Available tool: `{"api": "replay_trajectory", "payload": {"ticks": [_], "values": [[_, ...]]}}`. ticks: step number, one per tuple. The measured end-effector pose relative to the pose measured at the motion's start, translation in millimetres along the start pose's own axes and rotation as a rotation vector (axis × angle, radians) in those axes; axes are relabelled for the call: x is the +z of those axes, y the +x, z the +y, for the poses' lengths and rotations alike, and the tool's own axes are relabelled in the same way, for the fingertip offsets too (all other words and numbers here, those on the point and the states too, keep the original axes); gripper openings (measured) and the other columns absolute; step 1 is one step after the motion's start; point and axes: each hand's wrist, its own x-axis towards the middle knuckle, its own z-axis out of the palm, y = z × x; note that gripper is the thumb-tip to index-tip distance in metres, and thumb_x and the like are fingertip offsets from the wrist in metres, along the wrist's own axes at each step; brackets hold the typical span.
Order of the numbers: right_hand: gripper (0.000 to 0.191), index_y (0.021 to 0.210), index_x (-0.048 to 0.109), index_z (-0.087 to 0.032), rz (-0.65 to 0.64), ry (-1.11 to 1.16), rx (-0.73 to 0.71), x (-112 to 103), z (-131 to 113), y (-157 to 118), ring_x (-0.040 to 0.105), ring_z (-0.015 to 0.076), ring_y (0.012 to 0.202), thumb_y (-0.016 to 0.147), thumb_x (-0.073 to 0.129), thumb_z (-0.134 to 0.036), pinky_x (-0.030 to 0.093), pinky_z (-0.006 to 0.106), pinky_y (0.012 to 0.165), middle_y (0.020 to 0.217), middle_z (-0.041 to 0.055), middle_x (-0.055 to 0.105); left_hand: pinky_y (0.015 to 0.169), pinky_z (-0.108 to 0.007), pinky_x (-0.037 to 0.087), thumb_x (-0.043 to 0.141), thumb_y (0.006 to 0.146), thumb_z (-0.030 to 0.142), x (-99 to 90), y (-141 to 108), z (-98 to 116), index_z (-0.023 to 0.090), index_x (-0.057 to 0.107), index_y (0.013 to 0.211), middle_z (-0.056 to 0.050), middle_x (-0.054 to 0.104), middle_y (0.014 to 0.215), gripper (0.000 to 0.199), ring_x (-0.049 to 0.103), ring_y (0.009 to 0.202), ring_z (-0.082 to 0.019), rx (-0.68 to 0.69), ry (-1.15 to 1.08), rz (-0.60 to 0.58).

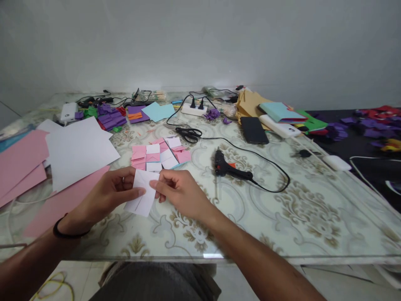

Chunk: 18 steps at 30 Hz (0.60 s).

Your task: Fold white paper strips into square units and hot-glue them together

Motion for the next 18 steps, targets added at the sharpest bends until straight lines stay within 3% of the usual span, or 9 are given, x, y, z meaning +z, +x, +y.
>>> {"api": "replay_trajectory", "payload": {"ticks": [3, 6, 12, 18], "values": [[0.042, 0.068, 0.06, -0.019, -0.011, -0.026, 0.001, 1.0, 0.6, 0.5, 0.058, 0.0138, 0.062, 0.093, 0.069, -0.05, 0.044, 0.028, 0.064, 0.064, 0.0001, 0.064, 0.056, -0.021, 0.046, 0.077, 0.087, 0.03, -1.9, 1.2, -0.4, 0.015, 0.068, 0.09, -0.004, 0.074, 0.082, 0.018, 0.064, 0.066, -0.013, -0.074, -0.077, -0.075], [0.039, 0.07, 0.054, -0.02, -0.009, -0.044, 0.01, 3.9, 1.3, 1.3, 0.056, 0.0129, 0.062, 0.092, 0.07, -0.046, 0.043, 0.026, 0.062, 0.065, -0.0025, 0.058, 0.054, -0.02, 0.042, 0.078, 0.085, 0.027, -2.7, 2.3, -1.3, 0.013, 0.069, 0.089, -0.003, 0.072, 0.079, 0.017, 0.062, 0.064, -0.012, -0.081, -0.034, -0.043], [0.042, 0.065, 0.044, -0.021, 0.012, -0.109, -0.039, 6.5, 1.1, 0.3, 0.037, 0.0096, 0.058, 0.089, 0.072, -0.041, 0.032, 0.024, 0.055, 0.062, -0.0068, 0.04, 0.05, -0.021, 0.036, 0.075, 0.088, 0.038, -2.6, 0.8, -3.0, 0.011, 0.074, 0.09, -0.005, 0.07, 0.074, 0.027, 0.057, 0.058, -0.012, -0.111, 0.017, -0.08], [0.035, 0.068, 0.057, -0.018, 0.014, -0.055, -0.045, 4.7, -1.2, -1.1, 0.049, 0.0111, 0.059, 0.094, 0.067, -0.04, 0.036, 0.025, 0.058, 0.063, -0.0024, 0.058, 0.052, -0.021, 0.038, 0.078, 0.087, 0.035, -5.6, -0.3, 0.1, 0.012, 0.08, 0.09, -0.004, 0.072, 0.073, 0.023, 0.056, 0.058, -0.011, -0.11, -0.033, -0.126]]}}
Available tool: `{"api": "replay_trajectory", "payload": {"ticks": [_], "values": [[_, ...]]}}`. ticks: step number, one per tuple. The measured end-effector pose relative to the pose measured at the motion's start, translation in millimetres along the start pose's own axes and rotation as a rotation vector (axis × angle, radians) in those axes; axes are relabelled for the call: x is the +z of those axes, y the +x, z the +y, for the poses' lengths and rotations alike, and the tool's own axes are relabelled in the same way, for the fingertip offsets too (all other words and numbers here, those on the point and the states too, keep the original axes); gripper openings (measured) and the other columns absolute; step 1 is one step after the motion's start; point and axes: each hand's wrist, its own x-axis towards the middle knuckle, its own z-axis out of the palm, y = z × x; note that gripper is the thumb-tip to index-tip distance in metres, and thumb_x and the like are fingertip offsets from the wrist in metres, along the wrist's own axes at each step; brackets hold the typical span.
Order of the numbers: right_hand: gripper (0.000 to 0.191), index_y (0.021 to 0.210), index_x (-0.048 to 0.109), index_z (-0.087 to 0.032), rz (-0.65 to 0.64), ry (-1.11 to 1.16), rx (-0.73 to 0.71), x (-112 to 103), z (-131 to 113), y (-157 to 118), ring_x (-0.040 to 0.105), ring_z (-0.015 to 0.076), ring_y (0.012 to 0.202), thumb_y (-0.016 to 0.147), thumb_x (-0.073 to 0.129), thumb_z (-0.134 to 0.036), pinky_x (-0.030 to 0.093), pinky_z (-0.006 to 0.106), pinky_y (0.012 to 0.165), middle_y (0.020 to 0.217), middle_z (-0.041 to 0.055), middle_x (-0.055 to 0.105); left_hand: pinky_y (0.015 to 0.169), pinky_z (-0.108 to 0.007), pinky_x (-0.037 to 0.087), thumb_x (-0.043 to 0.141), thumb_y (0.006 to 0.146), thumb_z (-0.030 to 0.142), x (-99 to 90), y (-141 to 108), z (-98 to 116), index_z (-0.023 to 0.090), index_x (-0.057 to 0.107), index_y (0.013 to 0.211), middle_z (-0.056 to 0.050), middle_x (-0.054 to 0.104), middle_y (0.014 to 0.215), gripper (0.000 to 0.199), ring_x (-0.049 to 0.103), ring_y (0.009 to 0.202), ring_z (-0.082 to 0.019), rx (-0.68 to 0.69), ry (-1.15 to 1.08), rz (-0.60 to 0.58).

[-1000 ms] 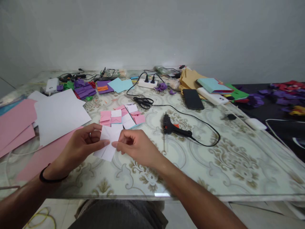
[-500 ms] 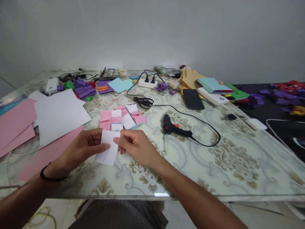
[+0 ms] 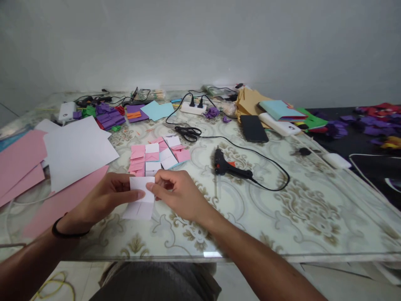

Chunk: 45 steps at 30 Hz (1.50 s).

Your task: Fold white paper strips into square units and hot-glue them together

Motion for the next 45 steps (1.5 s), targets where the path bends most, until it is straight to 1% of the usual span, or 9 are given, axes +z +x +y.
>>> {"api": "replay_trajectory", "payload": {"ticks": [8, 22, 25, 28, 31, 34, 38, 42, 45], "values": [[0.04, 0.064, 0.062, -0.018, -0.04, 0.025, -0.057, -2, 0, 1, 0.054, 0.012, 0.063, 0.099, 0.06, -0.036, 0.039, 0.027, 0.064, 0.062, -0.0019, 0.06, 0.059, -0.023, 0.046, 0.074, 0.09, 0.028, 0.3, 0, 2, 0.017, 0.085, 0.105, -0.008, 0.08, 0.086, 0.021, 0.065, 0.068, -0.015, 0.027, -0.053, -0.083], [0.043, 0.06, 0.057, -0.018, -0.036, -0.086, -0.081, -4, -2, 0, 0.049, 0.0106, 0.058, 0.101, 0.054, -0.03, 0.036, 0.026, 0.059, 0.058, -0.003, 0.055, 0.052, -0.019, 0.041, 0.073, 0.091, 0.032, 0.3, 1, 4, 0.015, 0.081, 0.099, -0.004, 0.073, 0.076, 0.021, 0.057, 0.059, -0.01, -0.013, -0.008, -0.124], [0.041, 0.064, 0.057, -0.018, -0.029, -0.127, -0.075, -3, 0, 0, 0.052, 0.0109, 0.06, 0.103, 0.054, -0.032, 0.038, 0.026, 0.06, 0.061, -0.0024, 0.057, 0.048, -0.02, 0.036, 0.071, 0.093, 0.038, -0.2, 0, 4, 0.013, 0.08, 0.092, -0.003, 0.07, 0.07, 0.027, 0.053, 0.055, -0.01, -0.013, 0.065, -0.087], [0.019, 0.097, 0.064, -0.021, 0.028, -0.019, -0.064, -2, 1, 0, 0.062, 0.0134, 0.069, 0.101, 0.058, -0.038, 0.049, 0.028, 0.068, 0.077, -0.0013, 0.063, 0.052, -0.023, 0.041, 0.072, 0.092, 0.04, -2.2, 0, 2, 0.014, 0.081, 0.085, -0.004, 0.073, 0.072, 0.028, 0.057, 0.059, -0.013, 0.061, 0.057, 0.069], [0.041, 0.13, 0.054, -0.027, 0.07, 0.06, -0.071, 0, 2, -2, 0.065, 0.0152, 0.079, 0.094, 0.07, -0.039, 0.055, 0.03, 0.071, 0.098, 0.0014, 0.065, 0.061, -0.025, 0.047, 0.076, 0.09, 0.037, -3.5, 2, -2, 0.016, 0.081, 0.082, -0.004, 0.076, 0.077, 0.023, 0.062, 0.066, -0.014, 0.15, 0.007, 0.249], [0.056, 0.133, 0.051, -0.03, 0.044, 0.025, -0.047, 4, 4, -3, 0.064, 0.0143, 0.082, 0.085, 0.08, -0.032, 0.057, 0.029, 0.072, 0.106, 0.0015, 0.063, 0.067, -0.027, 0.051, 0.078, 0.089, 0.036, -2.7, 4, -4, 0.017, 0.081, 0.084, -0.004, 0.078, 0.082, 0.02, 0.066, 0.071, -0.017, 0.144, -0.064, 0.259], [0.062, 0.138, 0.051, -0.033, 0.017, -0.013, -0.118, 7, 7, -2, 0.065, 0.0131, 0.084, 0.084, 0.076, -0.015, 0.06, 0.031, 0.082, 0.104, -0.0009, 0.063, 0.071, -0.031, 0.054, 0.08, 0.087, 0.036, -1.0, 5, -5, 0.016, 0.082, 0.088, -0.006, 0.079, 0.082, 0.02, 0.069, 0.074, -0.02, 0.078, -0.14, 0.179], [0.047, 0.131, 0.065, -0.031, 0.0, -0.155, -0.241, 3, 6, -1, 0.066, 0.0179, 0.1, 0.088, 0.069, -0.012, 0.058, 0.036, 0.091, 0.113, 0.0033, 0.067, 0.07, -0.03, 0.054, 0.072, 0.093, 0.045, -0.3, 4, -8, 0.016, 0.078, 0.075, -0.004, 0.075, 0.073, 0.034, 0.066, 0.072, -0.018, 0.046, -0.114, 0.16], [0.042, 0.121, 0.073, -0.028, 0.043, -0.235, -0.254, 0, 5, -1, 0.066, 0.0184, 0.096, 0.085, 0.066, -0.007, 0.057, 0.035, 0.088, 0.111, 0.0042, 0.071, 0.073, -0.032, 0.056, 0.063, 0.098, 0.05, 0.4, 4, -10, 0.018, 0.077, 0.078, -0.006, 0.074, 0.078, 0.041, 0.068, 0.08, -0.021, 0.038, -0.132, 0.194]]}}
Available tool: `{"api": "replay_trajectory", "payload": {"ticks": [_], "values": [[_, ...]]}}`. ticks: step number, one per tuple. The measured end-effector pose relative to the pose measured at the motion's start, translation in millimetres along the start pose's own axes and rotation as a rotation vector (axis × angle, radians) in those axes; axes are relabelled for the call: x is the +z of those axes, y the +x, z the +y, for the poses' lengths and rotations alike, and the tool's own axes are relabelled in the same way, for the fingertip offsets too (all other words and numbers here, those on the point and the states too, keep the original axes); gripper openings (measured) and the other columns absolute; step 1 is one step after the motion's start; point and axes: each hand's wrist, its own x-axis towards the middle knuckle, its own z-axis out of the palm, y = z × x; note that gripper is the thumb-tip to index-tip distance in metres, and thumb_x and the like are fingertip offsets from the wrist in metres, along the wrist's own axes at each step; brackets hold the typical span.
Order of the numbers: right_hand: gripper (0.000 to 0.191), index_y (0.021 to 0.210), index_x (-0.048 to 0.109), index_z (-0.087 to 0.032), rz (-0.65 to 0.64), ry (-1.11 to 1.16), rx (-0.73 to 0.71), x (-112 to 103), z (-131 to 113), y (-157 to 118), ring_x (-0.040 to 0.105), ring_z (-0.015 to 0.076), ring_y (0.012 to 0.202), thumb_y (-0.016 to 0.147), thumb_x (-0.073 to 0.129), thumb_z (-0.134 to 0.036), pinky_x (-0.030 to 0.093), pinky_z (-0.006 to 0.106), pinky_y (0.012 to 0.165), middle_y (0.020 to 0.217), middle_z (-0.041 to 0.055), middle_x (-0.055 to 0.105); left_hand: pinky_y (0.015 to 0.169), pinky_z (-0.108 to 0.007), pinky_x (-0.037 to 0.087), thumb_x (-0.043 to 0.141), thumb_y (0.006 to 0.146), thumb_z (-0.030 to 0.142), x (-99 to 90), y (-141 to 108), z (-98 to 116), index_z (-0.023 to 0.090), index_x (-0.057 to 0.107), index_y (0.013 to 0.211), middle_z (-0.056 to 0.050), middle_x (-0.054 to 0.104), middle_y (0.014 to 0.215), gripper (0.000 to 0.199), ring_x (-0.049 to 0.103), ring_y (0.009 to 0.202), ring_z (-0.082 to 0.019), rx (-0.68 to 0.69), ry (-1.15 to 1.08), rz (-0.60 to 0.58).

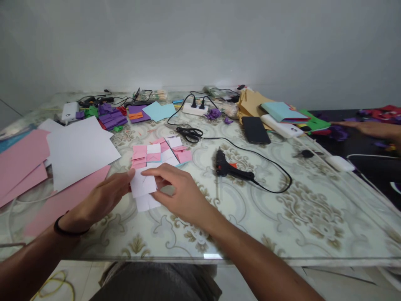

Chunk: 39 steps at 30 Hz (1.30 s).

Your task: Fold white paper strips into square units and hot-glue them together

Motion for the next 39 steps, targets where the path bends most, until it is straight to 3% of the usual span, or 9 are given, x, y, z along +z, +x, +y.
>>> {"api": "replay_trajectory", "payload": {"ticks": [4, 6, 8, 11, 17, 22, 30, 34, 39], "values": [[0.037, 0.11, 0.078, -0.026, 0.096, 0.054, 0.036, -3, 2, 2, 0.066, 0.0163, 0.084, 0.081, 0.066, -0.007, 0.056, 0.031, 0.076, 0.103, 0.003, 0.075, 0.091, -0.033, 0.056, 0.058, 0.102, 0.049, 0.2, 0, 3, 0.021, 0.074, 0.106, -0.008, 0.076, 0.105, 0.033, 0.069, 0.103, -0.023, 0.072, -0.09, -0.082], [0.027, 0.105, 0.079, -0.024, 0.166, 0.104, 0.071, -3, 4, 3, 0.067, 0.0165, 0.083, 0.082, 0.07, -0.012, 0.055, 0.03, 0.073, 0.101, 0.0035, 0.076, 0.093, -0.033, 0.056, 0.069, 0.097, 0.042, -0.1, 0, 6, 0.026, 0.066, 0.123, -0.006, 0.075, 0.11, 0.03, 0.07, 0.103, -0.021, 0.172, -0.117, -0.108], [0.023, 0.101, 0.08, -0.023, 0.222, 0.136, 0.099, -3, 5, 4, 0.067, 0.0169, 0.083, 0.081, 0.072, -0.015, 0.054, 0.029, 0.072, 0.098, 0.0037, 0.076, 0.094, -0.033, 0.057, 0.083, 0.087, 0.029, 0.1, 0, 8, 0.029, 0.062, 0.129, -0.004, 0.075, 0.111, 0.047, 0.071, 0.103, -0.02, 0.261, -0.09, -0.126], [0.024, 0.099, 0.081, -0.023, 0.235, 0.149, 0.114, -1, 4, 3, 0.067, 0.0171, 0.081, 0.079, 0.072, -0.014, 0.053, 0.029, 0.07, 0.094, 0.0036, 0.077, 0.098, -0.031, 0.057, 0.086, 0.082, 0.019, 1.9, -1, 8, 0.023, 0.073, 0.114, -0.006, 0.076, 0.112, 0.034, 0.071, 0.105, -0.019, 0.335, 0.022, -0.098], [0.03, 0.102, 0.084, -0.025, 0.152, 0.258, 0.064, -4, 1, 3, 0.065, 0.016, 0.08, 0.077, 0.075, -0.011, 0.053, 0.027, 0.066, 0.096, 0.0042, 0.077, 0.077, -0.023, 0.058, 0.081, 0.087, 0.023, 2.3, 0, 10, 0.021, 0.082, 0.092, -0.005, 0.08, 0.093, 0.006, 0.073, 0.085, -0.015, 0.379, 0.058, 0.017], [0.011, 0.091, 0.084, -0.024, 0.078, 0.35, 0.132, -9, 3, 7, 0.07, 0.0177, 0.082, 0.081, 0.082, -0.027, 0.055, 0.029, 0.072, 0.092, 0.0049, 0.08, 0.075, -0.02, 0.055, 0.082, 0.088, 0.023, -3.0, 3, 7, 0.021, 0.082, 0.091, -0.003, 0.079, 0.088, 0.003, 0.071, 0.082, -0.012, 0.28, -0.012, -0.031], [0.027, 0.073, 0.075, -0.017, 0.137, 0.325, 0.289, -2, 4, 8, 0.057, 0.0131, 0.065, 0.073, 0.089, -0.041, 0.045, 0.026, 0.06, 0.072, 0.0005, 0.071, 0.062, -0.02, 0.051, 0.087, 0.078, 0.018, 7.7, 4, 11, 0.017, 0.076, 0.082, 0.0, 0.074, 0.075, 0.012, 0.065, 0.067, -0.011, 0.227, 0.017, 0.002], [0.025, 0.082, 0.076, -0.019, 0.118, 0.383, 0.285, -2, 5, 7, 0.06, 0.0131, 0.066, 0.077, 0.086, -0.042, 0.047, 0.025, 0.062, 0.076, 0.0005, 0.072, 0.059, -0.02, 0.045, 0.083, 0.084, 0.025, 7.0, 4, 9, 0.017, 0.074, 0.08, 0.0, 0.069, 0.073, 0.012, 0.059, 0.064, -0.01, 0.248, 0.05, 0.05], [0.033, 0.072, 0.069, -0.019, 0.128, 0.371, 0.277, -3, 5, 8, 0.055, 0.0114, 0.061, 0.081, 0.082, -0.048, 0.044, 0.025, 0.06, 0.066, -0.0028, 0.065, 0.059, -0.02, 0.039, 0.081, 0.088, 0.031, -0.1, 5, 1, 0.017, 0.066, 0.076, 0.003, 0.059, 0.07, 0.023, 0.05, 0.064, -0.008, 0.221, 0.017, 0.035]]}}
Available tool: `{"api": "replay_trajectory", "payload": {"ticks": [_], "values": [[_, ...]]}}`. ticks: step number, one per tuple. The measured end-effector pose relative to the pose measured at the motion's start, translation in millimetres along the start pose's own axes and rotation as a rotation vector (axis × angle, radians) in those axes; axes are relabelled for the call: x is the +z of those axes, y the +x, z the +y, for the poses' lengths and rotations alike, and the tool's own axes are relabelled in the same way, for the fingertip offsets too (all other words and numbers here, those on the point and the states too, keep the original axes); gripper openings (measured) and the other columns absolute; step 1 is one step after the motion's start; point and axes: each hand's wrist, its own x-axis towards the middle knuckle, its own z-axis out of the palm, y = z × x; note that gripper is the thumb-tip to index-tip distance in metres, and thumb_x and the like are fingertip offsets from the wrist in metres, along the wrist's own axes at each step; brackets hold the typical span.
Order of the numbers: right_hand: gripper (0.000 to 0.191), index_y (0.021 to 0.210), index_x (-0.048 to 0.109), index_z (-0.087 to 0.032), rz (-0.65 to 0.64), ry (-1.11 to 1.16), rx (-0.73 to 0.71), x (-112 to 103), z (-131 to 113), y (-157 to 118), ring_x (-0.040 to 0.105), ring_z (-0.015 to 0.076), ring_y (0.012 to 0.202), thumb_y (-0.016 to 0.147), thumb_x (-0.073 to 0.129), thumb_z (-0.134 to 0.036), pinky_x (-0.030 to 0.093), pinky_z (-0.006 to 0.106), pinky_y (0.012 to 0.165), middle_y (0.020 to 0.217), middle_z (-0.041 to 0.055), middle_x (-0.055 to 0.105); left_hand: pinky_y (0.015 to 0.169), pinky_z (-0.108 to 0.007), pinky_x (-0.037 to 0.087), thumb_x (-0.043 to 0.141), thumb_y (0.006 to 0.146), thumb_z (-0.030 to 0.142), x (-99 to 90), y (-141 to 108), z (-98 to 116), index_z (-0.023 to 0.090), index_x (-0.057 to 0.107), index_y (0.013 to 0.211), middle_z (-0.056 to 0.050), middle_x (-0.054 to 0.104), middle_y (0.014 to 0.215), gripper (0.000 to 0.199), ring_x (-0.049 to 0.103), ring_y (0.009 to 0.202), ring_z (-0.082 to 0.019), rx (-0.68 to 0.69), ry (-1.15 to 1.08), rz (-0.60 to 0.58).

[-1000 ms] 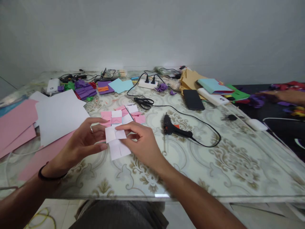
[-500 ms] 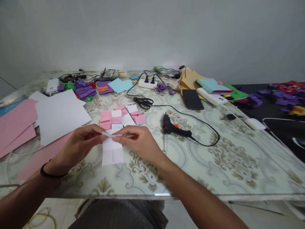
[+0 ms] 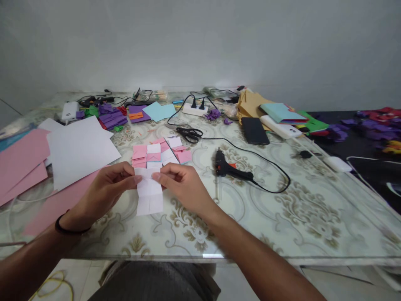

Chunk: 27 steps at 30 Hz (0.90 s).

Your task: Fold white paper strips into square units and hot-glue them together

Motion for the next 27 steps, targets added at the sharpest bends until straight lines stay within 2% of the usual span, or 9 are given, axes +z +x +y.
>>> {"api": "replay_trajectory", "payload": {"ticks": [7, 13, 20, 24, 27], "values": [[0.039, 0.073, 0.064, -0.019, 0.01, 0.001, 0.083, 2, 2, 1, 0.055, 0.0107, 0.054, 0.08, 0.082, -0.052, 0.041, 0.024, 0.054, 0.061, -0.003, 0.065, 0.062, -0.021, 0.043, 0.078, 0.088, 0.033, 1.2, 0, 4, 0.017, 0.063, 0.075, 0.004, 0.056, 0.068, 0.025, 0.05, 0.064, -0.009, -0.028, 0.037, -0.005], [0.038, 0.073, 0.061, -0.02, -0.024, 0.033, 0.061, 2, 3, 0, 0.059, 0.011, 0.051, 0.085, 0.079, -0.051, 0.043, 0.023, 0.054, 0.056, -0.0046, 0.064, 0.058, -0.02, 0.04, 0.075, 0.088, 0.03, 4.4, 1, 9, 0.018, 0.059, 0.073, 0.006, 0.052, 0.065, 0.025, 0.045, 0.06, -0.008, -0.037, 0.044, -0.023], [0.036, 0.074, 0.061, -0.02, -0.037, -0.004, 0.065, 2, 4, 0, 0.055, 0.0106, 0.049, 0.088, 0.076, -0.049, 0.039, 0.024, 0.053, 0.054, -0.0052, 0.063, 0.06, -0.02, 0.041, 0.074, 0.089, 0.03, 4.6, 0, 9, 0.018, 0.057, 0.077, 0.007, 0.048, 0.064, 0.024, 0.044, 0.06, -0.008, -0.046, 0.045, -0.034], [0.036, 0.076, 0.06, -0.02, -0.024, 0.024, 0.07, 3, 4, 0, 0.054, 0.011, 0.054, 0.085, 0.078, -0.05, 0.041, 0.024, 0.055, 0.058, -0.006, 0.059, 0.056, -0.018, 0.037, 0.074, 0.089, 0.028, 5.2, 0, 10, 0.018, 0.057, 0.079, 0.007, 0.048, 0.062, 0.022, 0.043, 0.059, -0.008, -0.015, 0.077, -0.025], [0.035, 0.087, 0.064, -0.021, -0.027, 0.056, 0.06, 5, 5, -1, 0.054, 0.0112, 0.061, 0.077, 0.086, -0.046, 0.042, 0.025, 0.058, 0.067, -0.006, 0.058, 0.054, -0.018, 0.035, 0.074, 0.089, 0.028, 5.3, 0, 10, 0.018, 0.058, 0.082, 0.005, 0.054, 0.064, 0.021, 0.045, 0.059, -0.008, -0.009, 0.09, -0.029]]}}
